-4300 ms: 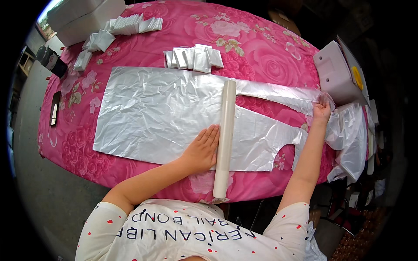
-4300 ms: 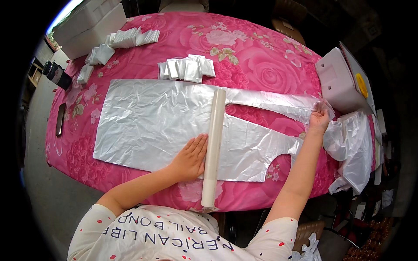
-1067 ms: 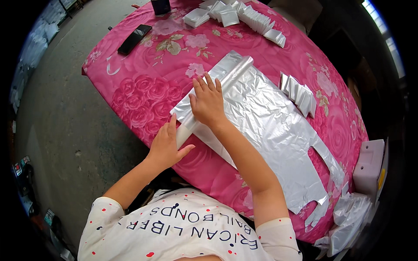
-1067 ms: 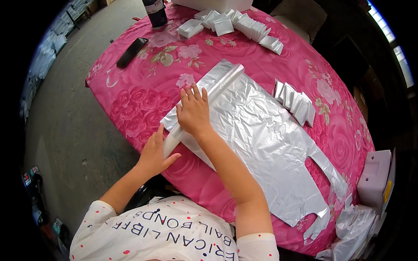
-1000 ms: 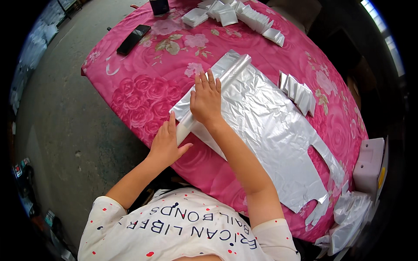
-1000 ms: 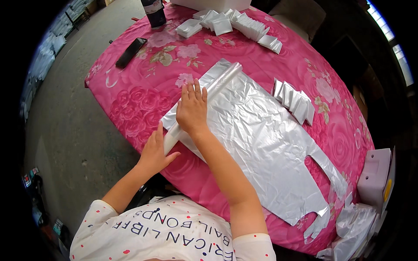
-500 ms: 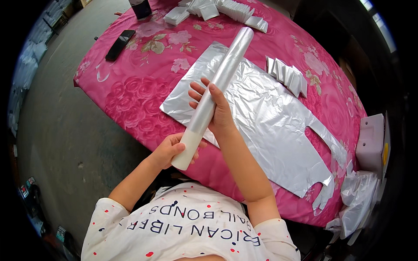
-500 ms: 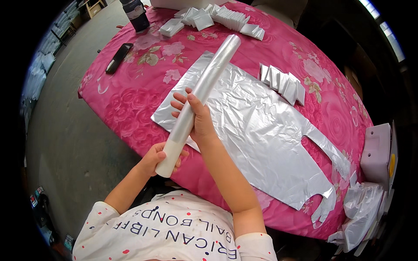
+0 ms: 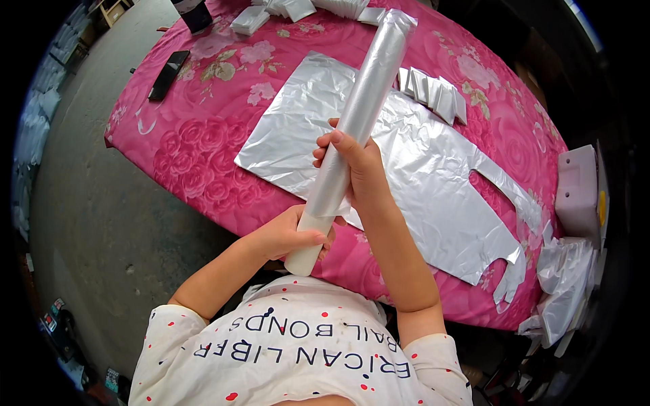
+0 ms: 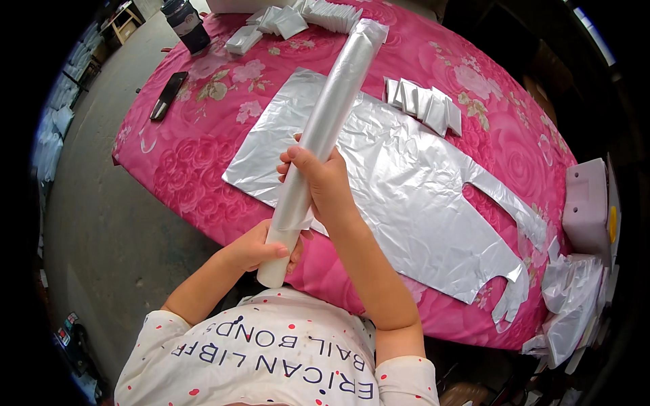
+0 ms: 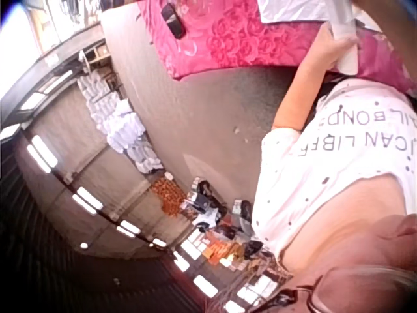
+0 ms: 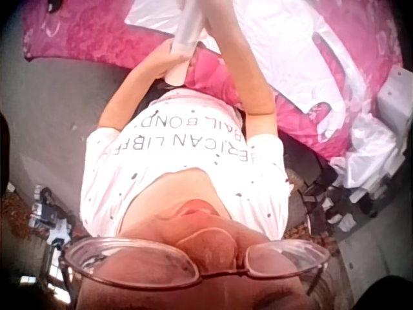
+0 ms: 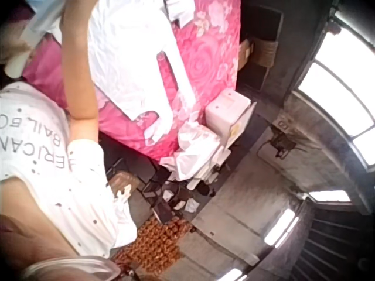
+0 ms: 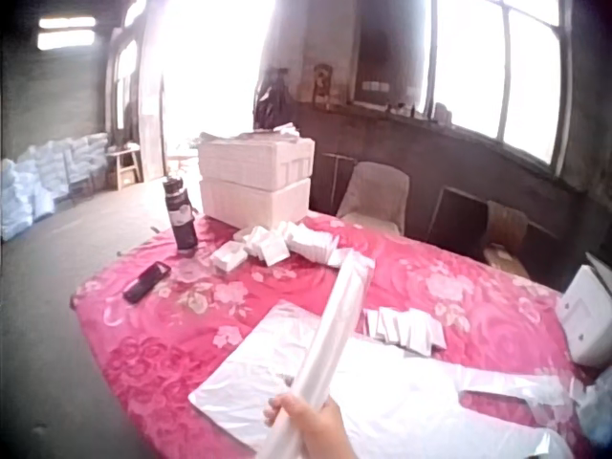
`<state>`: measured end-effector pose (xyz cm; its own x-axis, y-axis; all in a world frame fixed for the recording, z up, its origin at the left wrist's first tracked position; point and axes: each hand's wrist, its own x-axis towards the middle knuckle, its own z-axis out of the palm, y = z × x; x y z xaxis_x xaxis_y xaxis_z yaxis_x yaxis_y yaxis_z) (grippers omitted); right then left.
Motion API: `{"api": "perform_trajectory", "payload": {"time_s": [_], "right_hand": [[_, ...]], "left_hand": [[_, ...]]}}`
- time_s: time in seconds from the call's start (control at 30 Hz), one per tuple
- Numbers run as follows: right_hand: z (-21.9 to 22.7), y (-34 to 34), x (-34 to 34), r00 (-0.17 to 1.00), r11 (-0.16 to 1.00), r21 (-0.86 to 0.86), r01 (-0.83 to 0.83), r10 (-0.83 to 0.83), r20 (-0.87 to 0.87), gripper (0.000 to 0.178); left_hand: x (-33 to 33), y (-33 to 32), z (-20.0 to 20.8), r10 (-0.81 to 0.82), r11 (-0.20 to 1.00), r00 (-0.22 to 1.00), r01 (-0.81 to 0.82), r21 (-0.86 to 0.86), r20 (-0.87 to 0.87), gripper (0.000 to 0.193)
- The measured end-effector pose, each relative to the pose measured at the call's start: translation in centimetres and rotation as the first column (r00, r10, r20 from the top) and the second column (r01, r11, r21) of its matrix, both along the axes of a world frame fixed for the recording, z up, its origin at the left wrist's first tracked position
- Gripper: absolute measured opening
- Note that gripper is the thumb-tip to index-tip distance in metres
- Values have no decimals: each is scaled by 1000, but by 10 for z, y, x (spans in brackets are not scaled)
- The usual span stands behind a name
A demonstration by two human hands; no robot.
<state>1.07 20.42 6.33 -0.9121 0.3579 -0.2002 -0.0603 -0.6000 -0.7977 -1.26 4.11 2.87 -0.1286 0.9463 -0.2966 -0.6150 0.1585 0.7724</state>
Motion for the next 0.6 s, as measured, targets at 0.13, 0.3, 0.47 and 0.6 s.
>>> {"api": "perform_trajectory", "payload": {"time_s": [0.13,0.3,0.47,0.6], "right_hand": [[-19,-8,11,995,995,84,46,-52,81,52],[-60,-14,22,984,997,22,72,-75,162,52],[-82,24,25,981,956,-267,125,-79,176,48],[-93,79,22,951,930,-255,266,-208,230,47]], "left_hand": [[7,8,-17,177,984,980,-177,5,-88,60],[8,16,-30,294,927,937,-328,-183,-191,51],[12,-13,-36,19,903,976,-109,-416,-215,47],[12,-34,-32,-161,846,982,84,-526,-103,43]]}}
